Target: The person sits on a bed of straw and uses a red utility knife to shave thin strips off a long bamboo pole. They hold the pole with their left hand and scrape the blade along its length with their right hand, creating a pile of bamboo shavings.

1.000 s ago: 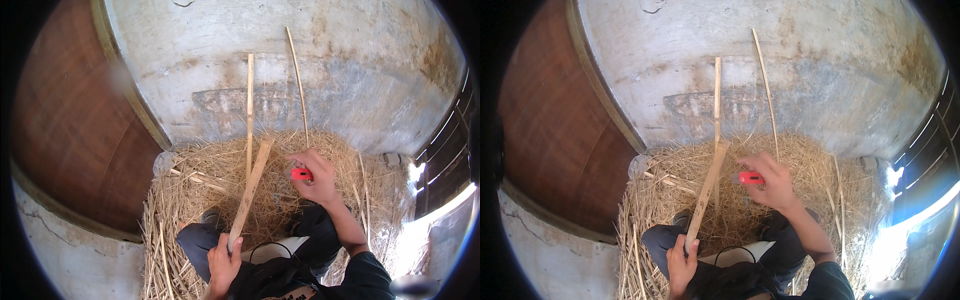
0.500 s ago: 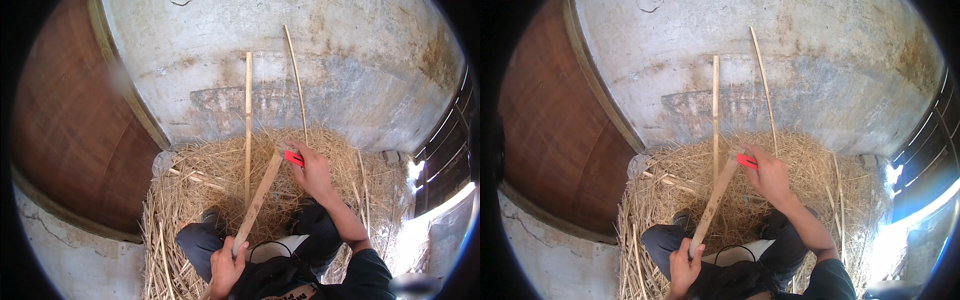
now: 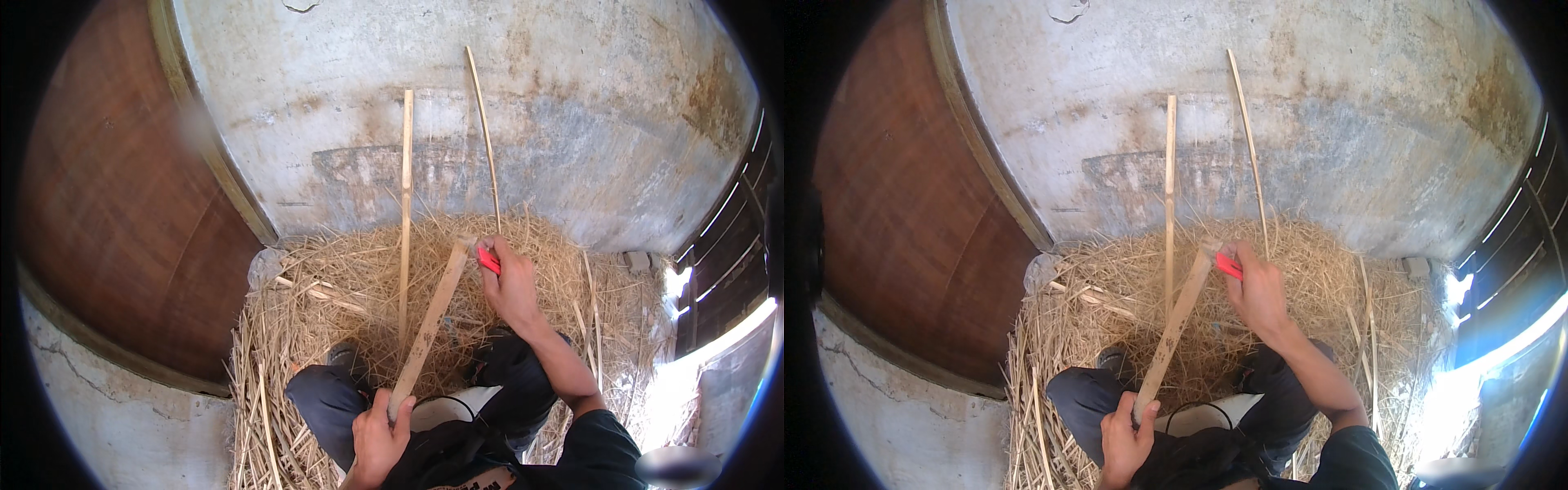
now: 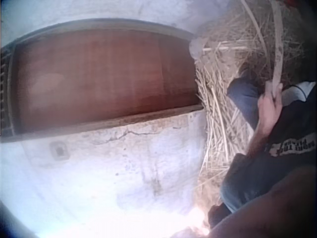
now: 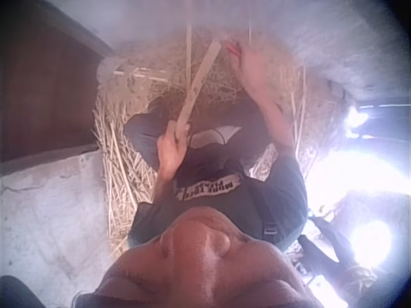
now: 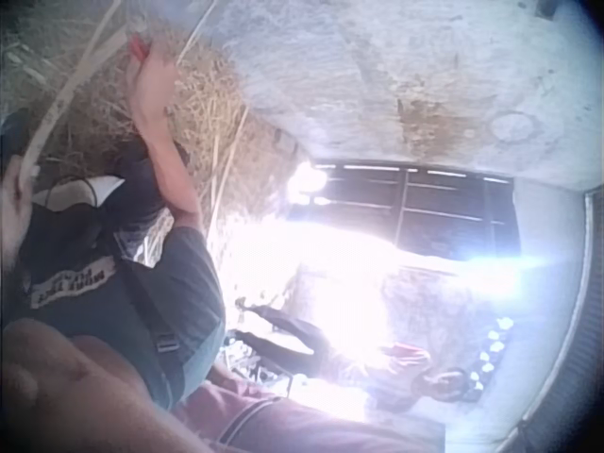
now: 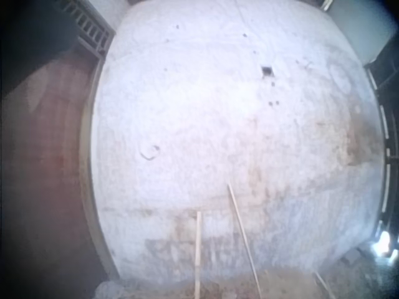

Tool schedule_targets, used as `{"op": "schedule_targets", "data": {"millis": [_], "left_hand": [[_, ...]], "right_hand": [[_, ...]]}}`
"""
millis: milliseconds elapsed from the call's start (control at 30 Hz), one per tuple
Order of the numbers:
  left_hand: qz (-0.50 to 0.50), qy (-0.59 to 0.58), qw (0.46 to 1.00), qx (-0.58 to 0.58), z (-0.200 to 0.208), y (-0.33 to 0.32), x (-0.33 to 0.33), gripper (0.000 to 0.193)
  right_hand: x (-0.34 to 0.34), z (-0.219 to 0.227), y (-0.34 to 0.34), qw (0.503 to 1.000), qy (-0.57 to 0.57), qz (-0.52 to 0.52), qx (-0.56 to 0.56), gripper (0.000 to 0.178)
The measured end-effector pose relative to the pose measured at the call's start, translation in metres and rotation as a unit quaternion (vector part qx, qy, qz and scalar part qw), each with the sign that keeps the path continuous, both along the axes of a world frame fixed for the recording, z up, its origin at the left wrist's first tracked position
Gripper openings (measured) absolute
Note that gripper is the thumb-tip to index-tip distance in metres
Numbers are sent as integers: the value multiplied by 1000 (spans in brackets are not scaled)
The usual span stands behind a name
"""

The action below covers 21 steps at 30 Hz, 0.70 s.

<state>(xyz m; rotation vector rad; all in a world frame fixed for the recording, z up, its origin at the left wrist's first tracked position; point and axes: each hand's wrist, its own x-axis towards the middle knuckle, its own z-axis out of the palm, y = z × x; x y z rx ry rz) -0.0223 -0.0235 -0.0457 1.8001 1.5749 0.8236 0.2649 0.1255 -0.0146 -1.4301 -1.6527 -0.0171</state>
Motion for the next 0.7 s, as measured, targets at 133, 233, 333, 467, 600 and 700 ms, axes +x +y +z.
{"op": "schedule_targets", "data": {"millis": [133, 233, 333, 467, 600, 700], "left_hand": [[-5, -57, 998, -24, 3, -1, -1, 26], [-28, -72, 993, -84, 5, 3, -9, 28], [-48, -86, 989, -111, 2, 5, -17, 28], [-64, -138, 981, -117, -1, 5, -22, 32], [-106, -191, 962, -167, -13, 9, -31, 35], [-121, -213, 949, -196, -20, 10, -36, 36]], "right_hand": [[5, 10, 0, 999, 30, 35, -11, 19], [14, 14, 5, 995, 59, 75, -26, 11], [23, 10, 9, 988, 96, 114, -47, 13], [32, 2, 19, 961, 192, 188, -60, 18], [45, 2, 15, 892, 353, 211, -191, 20], [53, 0, 10, 747, 549, 318, -200, 22]]}}
